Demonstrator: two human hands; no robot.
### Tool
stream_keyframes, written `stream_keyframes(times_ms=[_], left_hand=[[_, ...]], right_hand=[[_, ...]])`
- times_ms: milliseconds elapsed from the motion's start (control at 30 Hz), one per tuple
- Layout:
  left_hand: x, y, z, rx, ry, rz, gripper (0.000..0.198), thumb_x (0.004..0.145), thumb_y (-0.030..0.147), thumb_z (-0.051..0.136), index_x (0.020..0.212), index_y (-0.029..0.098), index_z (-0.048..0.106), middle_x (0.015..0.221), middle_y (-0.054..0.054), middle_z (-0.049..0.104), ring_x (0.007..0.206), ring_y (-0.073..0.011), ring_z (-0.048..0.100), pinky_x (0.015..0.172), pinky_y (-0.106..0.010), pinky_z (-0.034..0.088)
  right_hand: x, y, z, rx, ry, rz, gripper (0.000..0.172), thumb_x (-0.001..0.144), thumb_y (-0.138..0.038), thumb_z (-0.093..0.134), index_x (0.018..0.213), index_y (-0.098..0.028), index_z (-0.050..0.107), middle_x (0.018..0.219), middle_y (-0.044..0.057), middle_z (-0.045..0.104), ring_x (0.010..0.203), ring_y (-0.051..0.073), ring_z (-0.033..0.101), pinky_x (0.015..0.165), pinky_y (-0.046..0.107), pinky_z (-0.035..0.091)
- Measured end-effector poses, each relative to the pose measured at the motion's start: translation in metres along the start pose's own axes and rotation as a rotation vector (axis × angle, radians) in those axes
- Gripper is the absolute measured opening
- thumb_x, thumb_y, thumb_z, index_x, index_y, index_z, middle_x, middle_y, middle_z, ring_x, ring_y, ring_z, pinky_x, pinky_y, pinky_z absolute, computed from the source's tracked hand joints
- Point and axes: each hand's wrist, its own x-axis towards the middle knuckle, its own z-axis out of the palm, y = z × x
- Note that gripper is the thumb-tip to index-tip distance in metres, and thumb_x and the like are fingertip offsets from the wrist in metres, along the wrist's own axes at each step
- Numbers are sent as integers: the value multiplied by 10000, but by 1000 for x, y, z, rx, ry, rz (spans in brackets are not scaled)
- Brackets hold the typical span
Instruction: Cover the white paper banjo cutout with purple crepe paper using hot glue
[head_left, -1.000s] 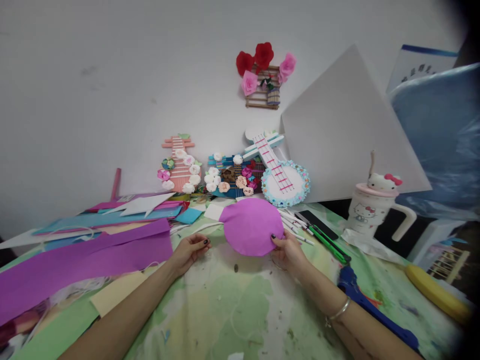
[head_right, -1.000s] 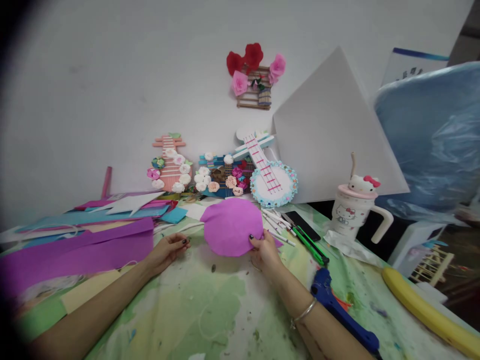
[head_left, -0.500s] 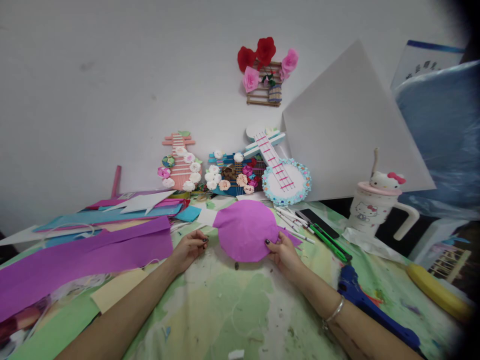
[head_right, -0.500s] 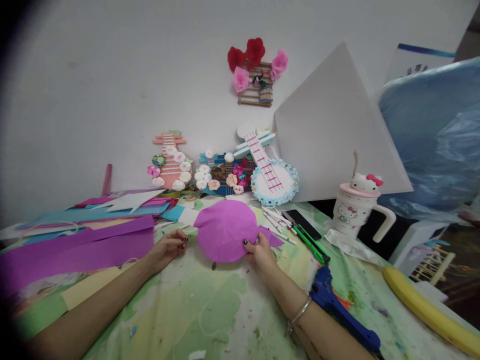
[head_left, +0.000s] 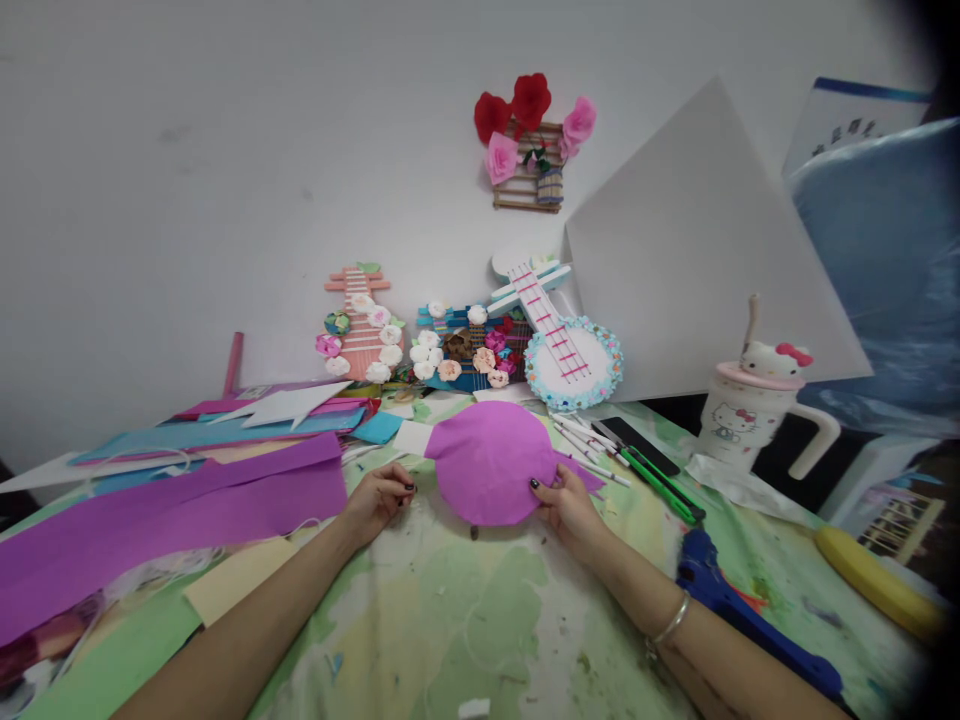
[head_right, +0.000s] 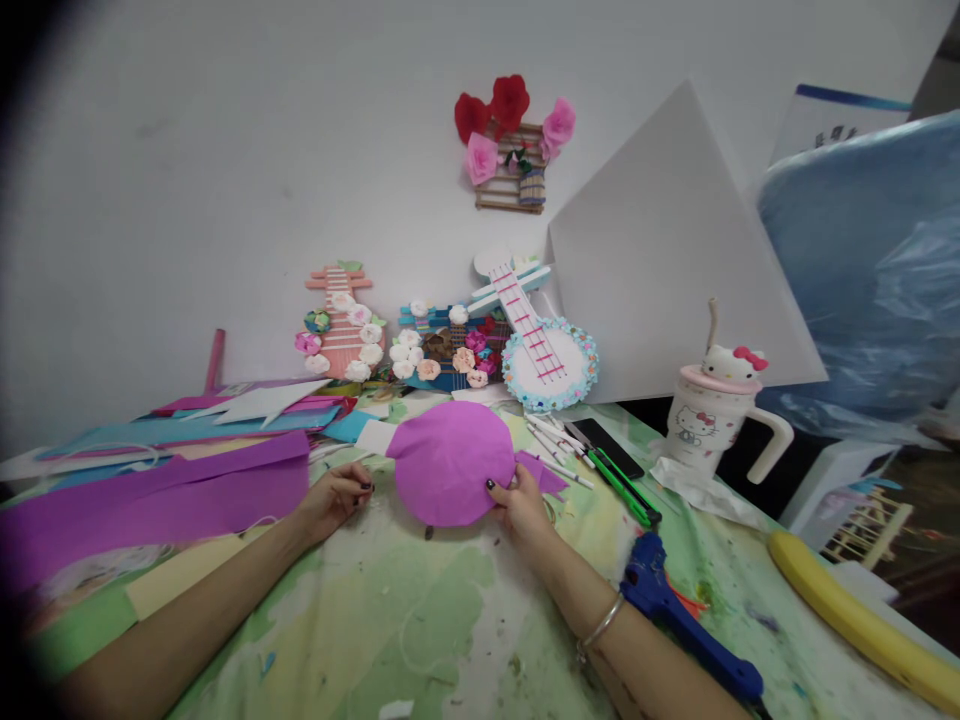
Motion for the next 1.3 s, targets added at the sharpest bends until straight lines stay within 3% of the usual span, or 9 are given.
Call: stream_keyframes(times_ms=[467, 833, 1300], left_hand=[[-2, 2, 3, 70, -5, 13, 142, 471, -29, 595, 514, 107, 591, 488, -17, 595, 372, -95, 512, 388, -177, 353], [-1, -6, 1, 72, -23, 60, 200, 551, 115, 810, 665, 105, 647, 671, -44, 672, 561, -101, 613, 524, -166, 464], [-1, -5, 1, 52, -42, 48, 221, 501, 93, 819, 645, 105, 651, 670, -40, 669, 592, -120, 626, 549, -180, 487]], right_hand=[[0, 1, 1, 2, -4, 4, 470, 544, -133, 744, 956, -226, 537, 813, 0, 695, 676, 196, 661, 585, 324, 553], [1, 1, 0, -5, 9, 3, 449, 552, -119, 732, 944, -216, 537, 806, 1, 692, 671, 191, 657, 593, 323, 547], [2, 3, -1, -4, -4, 4, 425, 566, -120, 724, 937, -221, 542, 806, -1, 693, 679, 194, 658, 596, 329, 549]])
